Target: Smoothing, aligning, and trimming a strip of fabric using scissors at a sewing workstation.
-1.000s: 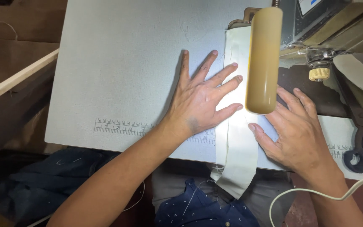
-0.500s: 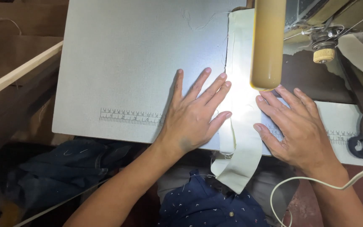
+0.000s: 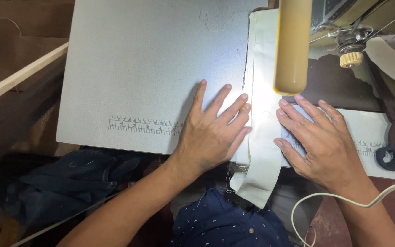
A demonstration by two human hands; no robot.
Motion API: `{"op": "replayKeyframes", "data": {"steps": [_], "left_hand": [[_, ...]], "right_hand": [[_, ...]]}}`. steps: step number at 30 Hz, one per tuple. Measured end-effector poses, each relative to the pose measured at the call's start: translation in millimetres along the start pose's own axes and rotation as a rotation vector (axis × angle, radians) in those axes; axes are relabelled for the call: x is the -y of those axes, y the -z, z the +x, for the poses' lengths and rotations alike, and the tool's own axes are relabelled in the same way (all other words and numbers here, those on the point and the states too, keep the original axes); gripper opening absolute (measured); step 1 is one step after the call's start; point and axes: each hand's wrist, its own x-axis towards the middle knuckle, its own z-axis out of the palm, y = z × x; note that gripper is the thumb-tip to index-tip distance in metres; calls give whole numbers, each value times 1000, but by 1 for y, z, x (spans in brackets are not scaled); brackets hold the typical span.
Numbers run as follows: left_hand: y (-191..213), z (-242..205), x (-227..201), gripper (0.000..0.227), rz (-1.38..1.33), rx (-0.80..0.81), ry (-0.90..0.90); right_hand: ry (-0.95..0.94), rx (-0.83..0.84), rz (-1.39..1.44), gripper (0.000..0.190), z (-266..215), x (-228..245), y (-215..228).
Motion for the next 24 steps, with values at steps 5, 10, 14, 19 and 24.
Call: {"op": "replayKeyframes", "data": {"steps": [5,10,14,19,24], "left_hand": [[-3,8,3,35,-33,2,-16],[-12,4,7,37,-60,39,39],[-12,4,8,37,-16,8,21],[-12,3,7,38,-39,2,15],[-8,7,9,35,21,-12,0]], "right_hand": [[-17,25,-7,44,3,0,4],[-21,40,62,44,3,-1,4],[-10,36,73,40,14,-4,8],[2,20,3,52,24,-9,1],[-2,24,-39,46,23,-5,2]]}}
